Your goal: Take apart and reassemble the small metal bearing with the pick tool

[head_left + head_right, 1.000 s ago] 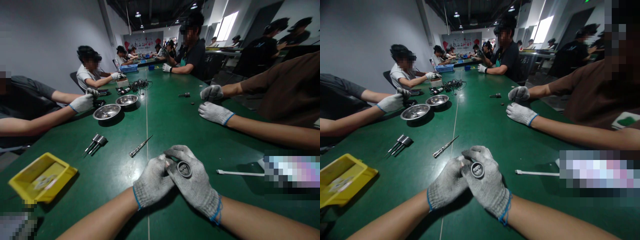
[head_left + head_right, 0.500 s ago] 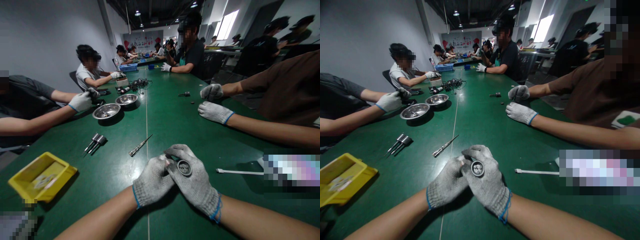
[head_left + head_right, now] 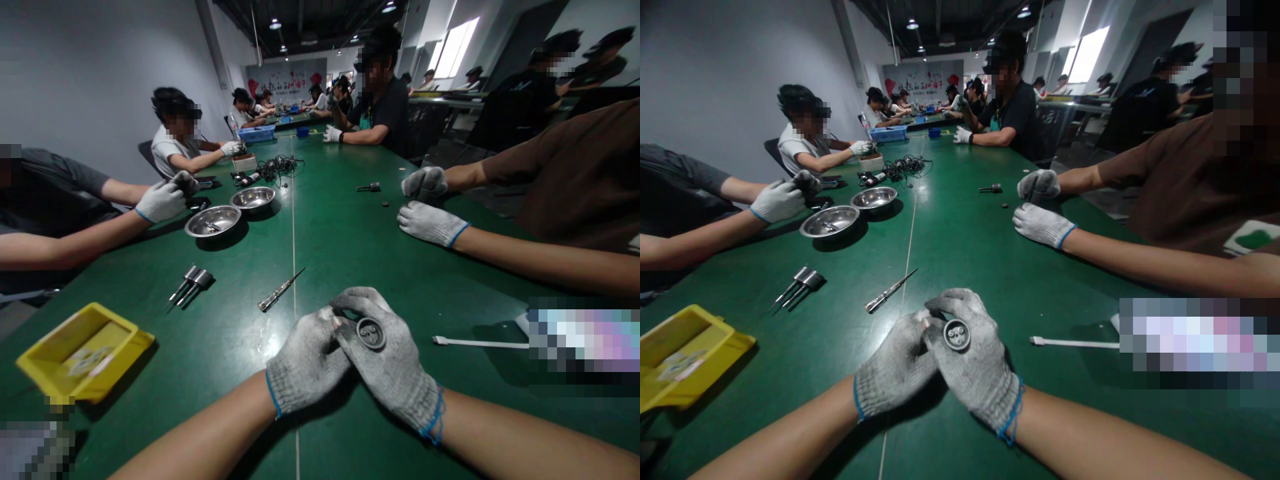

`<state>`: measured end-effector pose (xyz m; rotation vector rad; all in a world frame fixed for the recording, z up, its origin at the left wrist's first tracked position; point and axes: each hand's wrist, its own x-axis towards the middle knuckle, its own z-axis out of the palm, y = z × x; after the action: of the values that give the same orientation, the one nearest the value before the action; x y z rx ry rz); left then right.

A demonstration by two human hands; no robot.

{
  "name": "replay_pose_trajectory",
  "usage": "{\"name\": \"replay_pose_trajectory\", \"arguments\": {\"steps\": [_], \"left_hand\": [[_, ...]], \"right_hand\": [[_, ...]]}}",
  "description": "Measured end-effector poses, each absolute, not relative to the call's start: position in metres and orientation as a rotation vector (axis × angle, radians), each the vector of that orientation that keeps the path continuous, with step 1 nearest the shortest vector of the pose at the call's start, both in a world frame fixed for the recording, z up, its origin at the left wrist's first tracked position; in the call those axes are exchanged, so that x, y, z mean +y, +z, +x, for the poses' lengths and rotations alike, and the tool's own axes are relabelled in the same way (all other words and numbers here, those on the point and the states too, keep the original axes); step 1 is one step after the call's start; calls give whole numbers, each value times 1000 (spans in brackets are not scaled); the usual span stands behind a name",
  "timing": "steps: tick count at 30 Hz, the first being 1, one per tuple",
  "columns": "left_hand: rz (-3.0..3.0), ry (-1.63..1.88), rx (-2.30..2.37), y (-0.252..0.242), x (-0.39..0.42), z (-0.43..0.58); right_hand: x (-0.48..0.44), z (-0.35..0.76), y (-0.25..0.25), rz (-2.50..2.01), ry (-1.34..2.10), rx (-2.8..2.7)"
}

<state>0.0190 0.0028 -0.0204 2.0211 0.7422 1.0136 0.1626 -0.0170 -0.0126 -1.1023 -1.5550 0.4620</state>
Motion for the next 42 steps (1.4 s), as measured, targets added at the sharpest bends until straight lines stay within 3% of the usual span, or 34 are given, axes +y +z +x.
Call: {"name": "replay_pose_trajectory", "arguments": {"steps": [42], "left_hand": [[1913,930,757,-19,5,21]], "right_hand": [[-18,163,-15,-1080,447,-1593]]}}
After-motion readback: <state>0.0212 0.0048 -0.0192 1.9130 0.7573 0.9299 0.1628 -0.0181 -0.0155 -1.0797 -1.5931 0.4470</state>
